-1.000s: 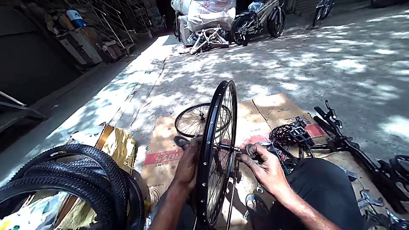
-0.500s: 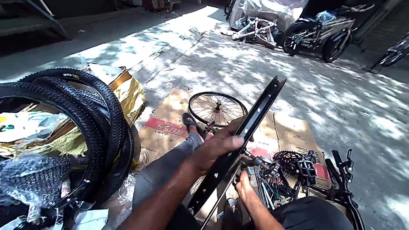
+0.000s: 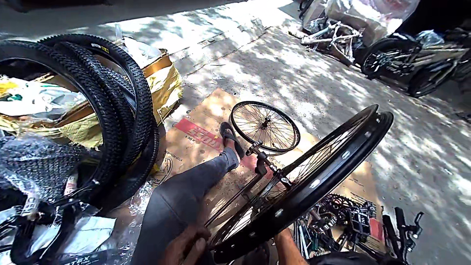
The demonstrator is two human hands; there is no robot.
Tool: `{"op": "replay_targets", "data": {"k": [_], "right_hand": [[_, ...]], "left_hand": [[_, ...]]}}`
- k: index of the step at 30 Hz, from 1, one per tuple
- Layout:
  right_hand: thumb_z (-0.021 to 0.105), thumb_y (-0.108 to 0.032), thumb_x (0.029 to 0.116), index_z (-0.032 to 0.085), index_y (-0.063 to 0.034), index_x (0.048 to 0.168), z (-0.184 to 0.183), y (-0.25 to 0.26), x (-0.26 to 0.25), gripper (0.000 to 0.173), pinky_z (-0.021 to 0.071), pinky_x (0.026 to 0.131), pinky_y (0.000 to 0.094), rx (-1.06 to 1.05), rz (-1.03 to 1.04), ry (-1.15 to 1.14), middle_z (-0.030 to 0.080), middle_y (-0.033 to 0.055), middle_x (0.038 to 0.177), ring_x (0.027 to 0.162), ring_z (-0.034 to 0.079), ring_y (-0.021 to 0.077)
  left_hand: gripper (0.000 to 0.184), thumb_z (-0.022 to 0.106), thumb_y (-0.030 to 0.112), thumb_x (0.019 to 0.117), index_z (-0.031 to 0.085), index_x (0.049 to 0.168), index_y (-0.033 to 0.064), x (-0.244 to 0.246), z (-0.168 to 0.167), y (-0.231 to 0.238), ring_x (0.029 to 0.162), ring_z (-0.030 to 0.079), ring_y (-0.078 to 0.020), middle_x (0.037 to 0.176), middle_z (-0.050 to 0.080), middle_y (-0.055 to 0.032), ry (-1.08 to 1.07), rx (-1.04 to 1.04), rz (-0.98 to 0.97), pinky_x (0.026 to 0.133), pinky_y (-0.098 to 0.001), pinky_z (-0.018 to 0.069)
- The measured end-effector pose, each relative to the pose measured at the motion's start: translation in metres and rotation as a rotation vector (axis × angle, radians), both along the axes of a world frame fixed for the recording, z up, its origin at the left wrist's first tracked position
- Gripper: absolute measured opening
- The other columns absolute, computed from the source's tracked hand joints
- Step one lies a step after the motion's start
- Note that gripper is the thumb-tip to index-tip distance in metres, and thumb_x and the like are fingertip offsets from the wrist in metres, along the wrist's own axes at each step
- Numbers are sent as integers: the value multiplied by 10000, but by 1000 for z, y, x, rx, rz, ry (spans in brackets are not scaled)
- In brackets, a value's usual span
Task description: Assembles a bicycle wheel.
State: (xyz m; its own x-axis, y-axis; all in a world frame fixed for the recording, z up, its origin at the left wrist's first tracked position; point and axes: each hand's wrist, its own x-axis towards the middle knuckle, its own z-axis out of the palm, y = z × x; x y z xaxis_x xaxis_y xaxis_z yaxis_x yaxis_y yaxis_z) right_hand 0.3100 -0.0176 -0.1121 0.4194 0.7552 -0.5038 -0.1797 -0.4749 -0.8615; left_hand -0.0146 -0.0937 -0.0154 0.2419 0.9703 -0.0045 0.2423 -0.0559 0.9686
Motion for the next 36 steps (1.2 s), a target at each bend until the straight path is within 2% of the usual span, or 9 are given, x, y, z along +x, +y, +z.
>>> {"op": "replay_targets", "data": {"k": [5,7,8,11,16,20,23,29,36], "right_hand": [[293,-82,1111,489,148,1286,26,1,-25,349,522,753,243,75,-110,-110,600,258,1108,914,604,177],[254,-77,1123,441,73,1424,78,16,-26,385,463,948,259,-262,-41,23,568,202,1326,1102,573,155],[255,-104,1128,448,52,1412,74,18,-21,378,467,931,262,-291,-46,58,566,178,1288,1069,567,148],[302,-167,1129,512,61,1320,13,16,-3,364,518,752,266,-120,-93,83,617,164,1091,873,590,146],[265,-156,1132,481,23,1370,39,27,-17,368,498,766,291,-190,-199,125,594,161,1157,916,583,165],[250,-186,1135,469,25,1390,11,23,-7,397,505,769,329,-117,-162,132,593,195,1216,949,592,203],[219,-179,1140,411,10,1473,44,20,-14,429,488,908,353,-204,-148,180,547,208,1365,1115,575,232],[202,-257,1142,432,7,1457,-34,19,19,471,521,879,331,-44,-44,174,579,184,1338,1109,597,202],[263,-171,1133,479,22,1357,17,24,-9,366,504,733,293,-120,-162,115,588,153,1098,883,571,162]], "left_hand": [[658,647,639,902,673,1233,71,5,15,-3,1106,665,-220,1182,693,-133,160,154,-112,960,-450,548],[553,774,524,855,703,1173,77,10,21,-5,1027,700,-200,1111,724,-110,267,196,-79,891,-432,583],[505,792,486,853,718,1140,78,13,22,-5,981,712,-194,1071,735,-102,316,222,-63,850,-421,596],[384,772,420,888,742,1047,71,16,19,-6,892,729,-200,986,749,-99,424,304,-34,771,-402,607],[370,743,409,908,747,1043,64,17,18,-7,874,740,-216,986,755,-107,487,310,-38,741,-424,611],[351,751,392,901,750,1042,71,17,15,-6,856,741,-208,974,758,-99,488,309,-25,726,-419,613],[328,751,373,901,747,1030,72,19,15,-6,832,738,-210,961,754,-100,485,292,-35,704,-421,609],[323,745,373,897,751,1026,76,18,11,-6,792,738,-224,924,753,-98,507,284,-69,668,-444,604],[381,629,380,958,731,1021,18,21,38,0,825,735,-335,914,740,-176,580,134,-155,723,-539,562]]}}
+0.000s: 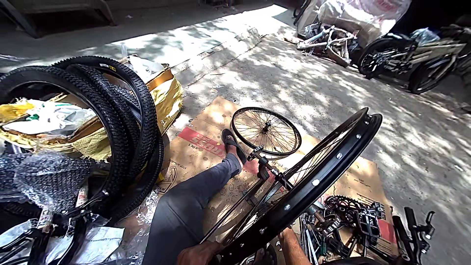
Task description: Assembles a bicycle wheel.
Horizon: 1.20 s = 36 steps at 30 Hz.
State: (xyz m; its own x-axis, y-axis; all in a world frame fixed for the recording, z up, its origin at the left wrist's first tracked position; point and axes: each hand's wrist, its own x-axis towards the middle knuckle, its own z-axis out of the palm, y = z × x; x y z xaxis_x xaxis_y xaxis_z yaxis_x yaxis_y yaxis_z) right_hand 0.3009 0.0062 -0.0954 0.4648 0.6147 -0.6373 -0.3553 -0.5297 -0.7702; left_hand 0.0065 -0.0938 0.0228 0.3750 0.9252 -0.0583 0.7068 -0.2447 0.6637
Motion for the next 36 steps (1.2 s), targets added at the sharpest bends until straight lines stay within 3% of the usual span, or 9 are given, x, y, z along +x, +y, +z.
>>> {"op": "replay_targets", "data": {"k": [7,10,13,20,25,29,31,33,36], "right_hand": [[244,-186,1138,488,24,1364,20,-2,-5,393,500,753,298,-31,-5,-1,596,156,1122,890,572,162],[271,-214,1139,538,-15,1283,10,-15,-1,363,512,719,271,45,-9,-19,602,87,1016,821,575,115],[264,-193,1138,508,99,1251,-28,-18,15,397,510,654,281,254,83,16,602,163,946,754,578,146],[295,-216,1134,546,-16,1273,4,-12,-3,350,504,702,295,57,-54,6,605,90,1015,817,574,132],[303,-215,1133,545,-11,1273,-11,-10,4,347,518,714,308,53,-51,8,599,101,1018,823,576,146],[308,-220,1132,535,-4,1305,-23,-4,7,358,523,737,329,83,-43,45,618,118,1069,864,593,165],[324,-257,1129,554,-29,1256,-45,5,13,348,522,693,348,86,-82,81,613,103,998,821,592,170],[378,-259,1118,576,-40,1199,-66,12,18,307,515,658,369,69,-144,77,610,103,935,776,589,180],[428,-225,1104,556,-39,1280,-64,11,12,286,517,740,411,11,-225,53,603,135,1053,883,583,211]], "left_hand": [[318,675,375,937,733,998,68,-3,0,-1,755,733,-263,851,742,-112,16,196,-28,649,-471,584],[390,683,332,974,680,1224,32,-1,47,-1,937,728,-219,1045,742,-157,-379,340,65,833,-391,604],[682,770,419,886,541,1408,45,-2,59,6,1144,669,-282,1277,655,-220,-520,325,33,959,-457,572],[331,705,343,950,729,1039,25,7,15,-2,838,714,-262,910,722,-152,-167,232,41,731,-421,593],[328,666,346,967,717,1012,26,9,22,0,809,725,-266,901,725,-148,-114,220,22,682,-444,593],[443,556,361,1023,686,1147,-45,11,52,3,996,716,-359,1064,718,-228,-11,-89,-21,866,-520,547],[444,586,396,1011,697,1117,-21,10,49,3,946,727,-321,1014,729,-198,-20,-15,-20,829,-500,562],[467,644,474,976,712,1087,26,7,37,8,826,720,-217,913,733,-120,-202,171,-14,735,-426,600],[598,477,618,1000,651,1261,109,11,45,38,789,666,-95,887,692,-10,-722,99,-29,724,-294,587]]}}
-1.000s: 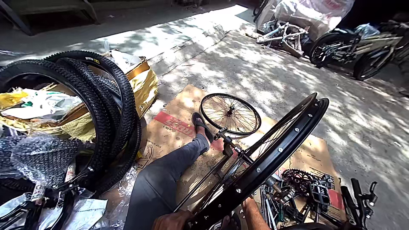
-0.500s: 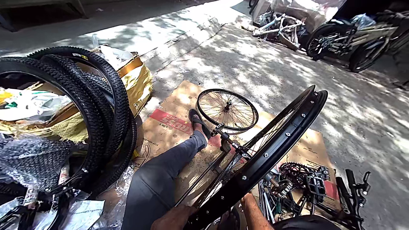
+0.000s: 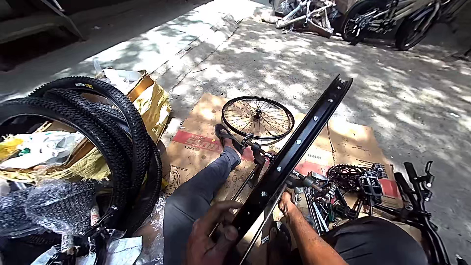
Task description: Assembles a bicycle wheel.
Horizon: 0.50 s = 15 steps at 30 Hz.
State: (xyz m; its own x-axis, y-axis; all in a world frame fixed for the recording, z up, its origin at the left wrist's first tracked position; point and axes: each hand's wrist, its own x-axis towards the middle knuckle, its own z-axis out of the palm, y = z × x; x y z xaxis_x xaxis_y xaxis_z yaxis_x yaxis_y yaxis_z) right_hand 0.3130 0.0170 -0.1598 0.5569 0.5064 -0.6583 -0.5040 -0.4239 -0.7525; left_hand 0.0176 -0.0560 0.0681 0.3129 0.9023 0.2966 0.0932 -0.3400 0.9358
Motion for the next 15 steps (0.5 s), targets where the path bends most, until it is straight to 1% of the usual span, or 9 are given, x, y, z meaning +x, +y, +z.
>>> {"op": "replay_targets", "data": {"k": [3,5,7,10,11,12,13,14,15], "right_hand": [[447,-198,1094,512,-11,1377,31,-4,-19,345,496,893,514,-6,-91,41,572,209,1266,1094,569,297],[443,-331,1091,532,-44,1330,53,-7,-32,383,504,834,509,-11,-192,104,585,184,1188,1031,580,291],[410,-446,1080,505,-60,1321,88,-14,-46,465,492,783,524,-36,-229,166,558,182,1150,988,560,305],[359,-455,1104,490,-57,1460,136,-58,-64,551,487,1012,568,87,-21,-21,526,208,1434,1291,546,340],[364,-421,1100,517,-16,1435,141,-77,-65,548,482,1048,551,153,108,-188,503,218,1455,1325,524,336],[382,-400,1085,599,13,1312,143,-93,-65,519,497,1028,520,222,233,-416,530,213,1377,1275,542,321],[415,-399,1045,679,-34,1098,144,-104,-65,454,513,941,464,310,324,-668,577,150,1240,1156,574,262],[471,-437,1019,719,-122,976,147,-110,-62,403,540,895,405,420,406,-858,614,72,1179,1098,601,187],[542,-474,1003,754,-183,950,153,-113,-59,364,563,889,362,546,494,-976,652,26,1171,1095,625,136]], "left_hand": [[592,361,599,1045,610,1335,147,7,-9,32,1001,685,-195,1130,703,-59,-151,-279,-79,878,-388,587],[449,410,430,1071,620,1350,148,11,-29,43,1076,658,-188,1242,675,-50,-13,-499,-110,912,-392,566],[397,466,274,1080,545,1416,78,12,-47,47,1156,646,-171,1305,653,-78,85,-693,-202,991,-370,548],[460,502,157,1045,451,1473,-4,6,-65,41,1220,617,-180,1372,606,-126,79,-818,-286,1038,-358,531],[439,487,143,1054,449,1461,-15,5,-64,37,1192,634,-187,1348,619,-131,26,-854,-260,1017,-367,544],[433,478,150,1056,452,1452,-23,3,-62,36,1186,637,-203,1343,624,-136,-43,-873,-255,1008,-387,548],[432,496,170,1036,483,1419,-29,2,-57,35,1182,642,-226,1337,634,-143,-120,-864,-273,985,-409,557],[430,487,184,1047,510,1407,-49,1,-53,37,1248,612,-284,1407,594,-170,-197,-830,-356,998,-466,554],[435,476,241,1057,559,1371,-49,2,-48,39,1304,572,-323,1461,551,-185,-249,-762,-436,997,-500,549]]}}
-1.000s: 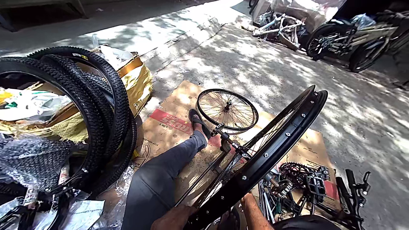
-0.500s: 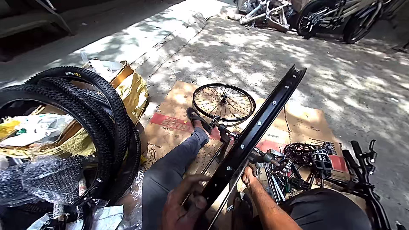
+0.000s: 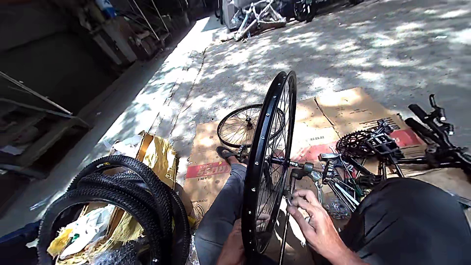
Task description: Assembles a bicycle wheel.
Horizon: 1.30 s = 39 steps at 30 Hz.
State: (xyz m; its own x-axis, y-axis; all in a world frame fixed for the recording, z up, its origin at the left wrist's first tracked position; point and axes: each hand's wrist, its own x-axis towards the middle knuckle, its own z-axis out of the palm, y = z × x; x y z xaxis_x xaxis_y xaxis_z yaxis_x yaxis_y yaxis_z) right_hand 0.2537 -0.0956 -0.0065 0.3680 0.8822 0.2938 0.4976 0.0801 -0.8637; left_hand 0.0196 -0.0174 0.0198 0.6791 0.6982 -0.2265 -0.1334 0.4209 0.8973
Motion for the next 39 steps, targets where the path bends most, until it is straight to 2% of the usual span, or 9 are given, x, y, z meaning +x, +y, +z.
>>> {"op": "replay_targets", "data": {"k": [3,8,12,15,21,28,33,35,39], "right_hand": [[649,-459,987,773,-205,1031,24,10,7,286,536,1010,331,212,318,-209,697,21,1229,1208,620,136],[575,-357,1042,745,-197,1066,48,38,9,235,506,1056,367,373,334,-363,673,25,1313,1246,611,182],[532,-375,1053,725,-214,1097,77,49,0,255,533,1016,393,364,179,-427,691,8,1278,1210,637,182],[527,-377,1059,711,-197,1097,93,56,-6,261,521,1047,380,478,157,-403,695,13,1261,1229,630,173],[403,-493,1062,703,-150,1055,105,68,-2,456,567,895,405,248,-45,-444,717,26,1028,1017,687,191],[627,-460,995,640,-166,1270,130,78,0,403,641,842,323,388,131,-197,752,-41,1098,984,733,78],[508,-521,1038,674,-114,1122,154,88,23,447,593,704,424,334,407,-455,713,62,878,803,712,190],[459,-494,1068,626,-99,1164,169,86,37,440,575,740,459,227,653,-474,682,95,908,828,691,227],[728,-338,947,725,-83,1180,169,86,41,346,618,868,475,175,613,-273,773,72,1009,917,751,192]], "left_hand": [[516,529,461,1022,685,1234,17,7,16,-1,1326,557,-334,1447,566,-188,-129,146,33,972,-476,558],[825,381,718,959,598,1361,31,9,50,1,1068,707,-261,1343,648,-157,-85,409,106,826,-405,613],[887,355,699,978,480,1384,-79,23,67,8,998,672,-134,1271,647,-121,22,658,198,837,-338,591],[858,337,648,1019,418,1450,-89,37,85,15,1292,546,-114,1434,544,-120,-13,742,239,1105,-390,469],[713,375,468,1072,333,1505,-97,55,108,26,1364,492,-161,1503,472,-162,-109,602,214,1174,-401,399],[800,625,448,958,313,1558,21,62,100,48,1319,533,-155,1490,510,-116,-417,312,134,1129,-367,423],[597,382,506,1070,465,1463,64,73,89,52,1171,630,-111,1295,660,-47,-538,200,162,1034,-323,499],[577,351,427,1086,369,1503,29,75,84,54,1203,589,-92,1367,595,-45,-491,325,141,1036,-313,486],[578,310,415,1103,437,1451,-28,79,81,55,1170,593,-45,1322,622,-39,-349,523,149,1031,-287,488]]}}
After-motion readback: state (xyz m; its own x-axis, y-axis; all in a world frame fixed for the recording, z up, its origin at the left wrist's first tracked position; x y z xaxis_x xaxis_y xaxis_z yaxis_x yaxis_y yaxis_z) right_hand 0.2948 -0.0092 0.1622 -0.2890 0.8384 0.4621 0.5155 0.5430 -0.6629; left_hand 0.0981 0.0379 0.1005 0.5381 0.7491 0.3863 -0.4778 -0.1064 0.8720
